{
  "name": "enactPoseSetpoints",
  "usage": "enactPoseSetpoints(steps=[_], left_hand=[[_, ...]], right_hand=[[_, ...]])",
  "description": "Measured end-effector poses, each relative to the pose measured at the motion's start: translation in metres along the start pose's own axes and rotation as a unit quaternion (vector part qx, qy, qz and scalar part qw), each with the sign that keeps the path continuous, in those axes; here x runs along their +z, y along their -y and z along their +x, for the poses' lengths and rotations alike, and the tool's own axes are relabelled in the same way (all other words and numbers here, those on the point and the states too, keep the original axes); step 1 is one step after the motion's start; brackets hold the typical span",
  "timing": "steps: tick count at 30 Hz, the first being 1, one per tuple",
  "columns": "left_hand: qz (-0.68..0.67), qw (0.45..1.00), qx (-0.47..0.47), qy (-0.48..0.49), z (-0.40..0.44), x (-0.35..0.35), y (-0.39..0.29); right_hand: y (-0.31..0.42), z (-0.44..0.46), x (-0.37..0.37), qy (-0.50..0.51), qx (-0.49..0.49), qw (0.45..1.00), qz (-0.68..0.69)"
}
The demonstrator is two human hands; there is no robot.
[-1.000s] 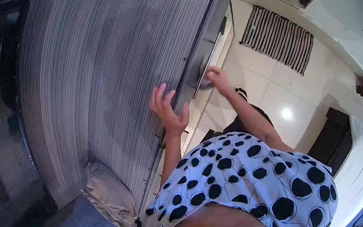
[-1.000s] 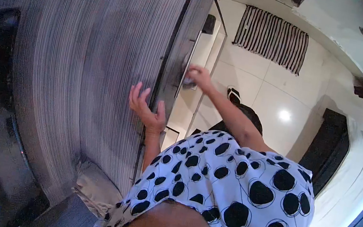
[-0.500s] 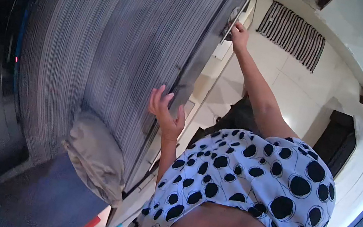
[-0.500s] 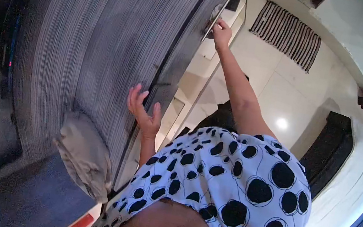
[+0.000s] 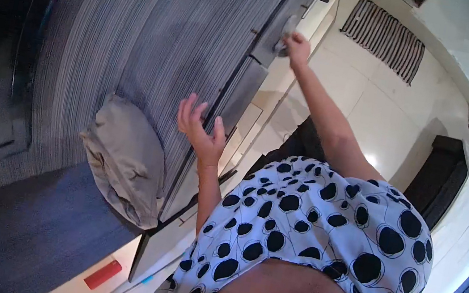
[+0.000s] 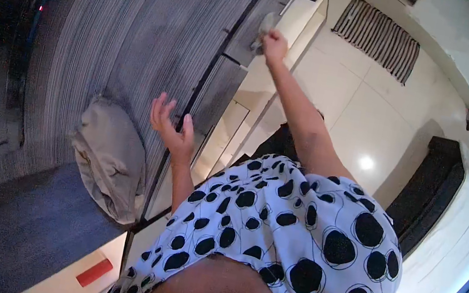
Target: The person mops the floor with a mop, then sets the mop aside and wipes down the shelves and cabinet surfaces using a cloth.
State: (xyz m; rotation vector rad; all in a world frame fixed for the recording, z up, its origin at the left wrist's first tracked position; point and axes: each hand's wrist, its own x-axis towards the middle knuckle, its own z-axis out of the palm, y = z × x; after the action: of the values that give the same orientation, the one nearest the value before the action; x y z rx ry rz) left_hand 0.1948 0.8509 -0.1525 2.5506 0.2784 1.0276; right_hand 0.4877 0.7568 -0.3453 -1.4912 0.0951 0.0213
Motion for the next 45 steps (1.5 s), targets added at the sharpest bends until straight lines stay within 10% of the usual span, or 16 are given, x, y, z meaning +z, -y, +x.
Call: enactPoseSetpoints(steps=[2,4,11,22,39,41,45], left_hand=[[0.011,1.000,-0.012,-0.007,-0.008,-0.005,-0.002],[0.028,0.999,-0.036,-0.003,-0.021,-0.012,-0.002],[0.078,0.991,-0.103,0.028,-0.068,-0.029,0.016],[0.068,0.982,-0.158,-0.075,-0.085,-0.037,0.014],[-0.025,0.997,-0.073,-0.007,-0.040,-0.035,-0.013],[-0.042,0.996,-0.074,0.014,-0.040,-0.035,-0.015],[-0.061,0.994,-0.054,0.075,-0.031,-0.035,-0.018]], right_hand=[[0.037,0.001,-0.003,0.005,0.052,0.997,0.062],[0.027,-0.010,0.009,-0.101,-0.097,0.990,-0.020],[0.000,-0.078,-0.003,0.166,-0.020,0.982,-0.087],[0.058,-0.093,0.026,0.079,-0.265,0.955,-0.105],[0.041,-0.056,0.021,-0.062,-0.094,0.977,-0.179],[0.044,-0.087,0.021,-0.053,-0.219,0.953,-0.202],[0.035,-0.206,0.022,0.142,-0.172,0.959,-0.176]])
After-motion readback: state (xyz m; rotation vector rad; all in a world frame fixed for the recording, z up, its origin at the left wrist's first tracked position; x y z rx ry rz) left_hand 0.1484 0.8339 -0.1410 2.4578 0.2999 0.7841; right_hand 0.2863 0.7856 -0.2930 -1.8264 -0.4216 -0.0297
